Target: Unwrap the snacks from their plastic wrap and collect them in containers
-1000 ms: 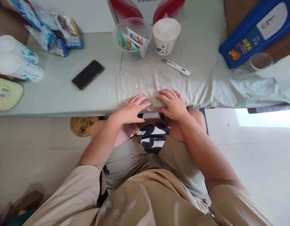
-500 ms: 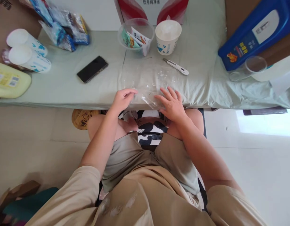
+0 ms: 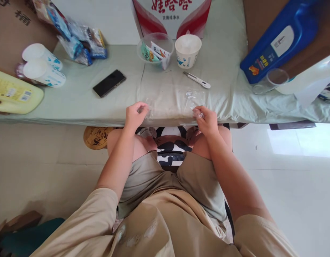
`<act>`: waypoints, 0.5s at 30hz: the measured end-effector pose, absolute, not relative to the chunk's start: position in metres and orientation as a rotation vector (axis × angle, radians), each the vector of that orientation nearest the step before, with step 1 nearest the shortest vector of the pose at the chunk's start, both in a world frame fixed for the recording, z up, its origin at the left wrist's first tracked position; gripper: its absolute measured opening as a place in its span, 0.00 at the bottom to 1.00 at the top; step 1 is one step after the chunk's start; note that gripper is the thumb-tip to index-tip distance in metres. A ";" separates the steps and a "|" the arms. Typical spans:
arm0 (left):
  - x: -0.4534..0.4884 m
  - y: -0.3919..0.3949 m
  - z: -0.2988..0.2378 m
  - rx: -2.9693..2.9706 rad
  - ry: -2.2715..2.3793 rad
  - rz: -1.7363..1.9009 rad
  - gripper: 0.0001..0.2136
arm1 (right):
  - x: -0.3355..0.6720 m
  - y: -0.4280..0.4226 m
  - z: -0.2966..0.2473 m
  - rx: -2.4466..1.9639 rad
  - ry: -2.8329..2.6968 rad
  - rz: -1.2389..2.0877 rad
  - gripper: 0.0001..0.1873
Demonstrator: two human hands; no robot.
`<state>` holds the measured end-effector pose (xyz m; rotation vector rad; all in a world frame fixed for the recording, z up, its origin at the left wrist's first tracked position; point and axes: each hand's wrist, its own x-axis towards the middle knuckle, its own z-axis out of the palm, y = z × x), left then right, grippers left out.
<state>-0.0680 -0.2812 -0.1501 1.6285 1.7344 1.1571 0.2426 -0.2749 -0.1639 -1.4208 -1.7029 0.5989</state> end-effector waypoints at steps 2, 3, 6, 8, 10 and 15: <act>-0.069 -0.279 -0.154 1.472 1.622 1.263 0.07 | 0.246 -0.271 -0.166 -1.365 -1.651 0.593 0.13; -0.070 -0.278 -0.155 1.397 1.574 1.305 0.07 | 0.247 -0.270 -0.166 -1.320 -1.643 0.588 0.17; -0.072 -0.276 -0.157 1.278 1.536 1.347 0.05 | 0.247 -0.269 -0.166 -1.243 -1.681 0.570 0.12; -0.073 -0.276 -0.157 1.252 1.578 1.346 0.04 | 0.244 -0.270 -0.164 -1.271 -1.686 0.554 0.10; -0.074 -0.275 -0.157 1.213 1.634 1.369 0.05 | 0.242 -0.270 -0.163 -1.304 -1.635 0.577 0.16; -0.072 -0.274 -0.158 1.210 1.545 1.517 0.06 | 0.240 -0.267 -0.165 -1.292 -1.453 0.757 0.24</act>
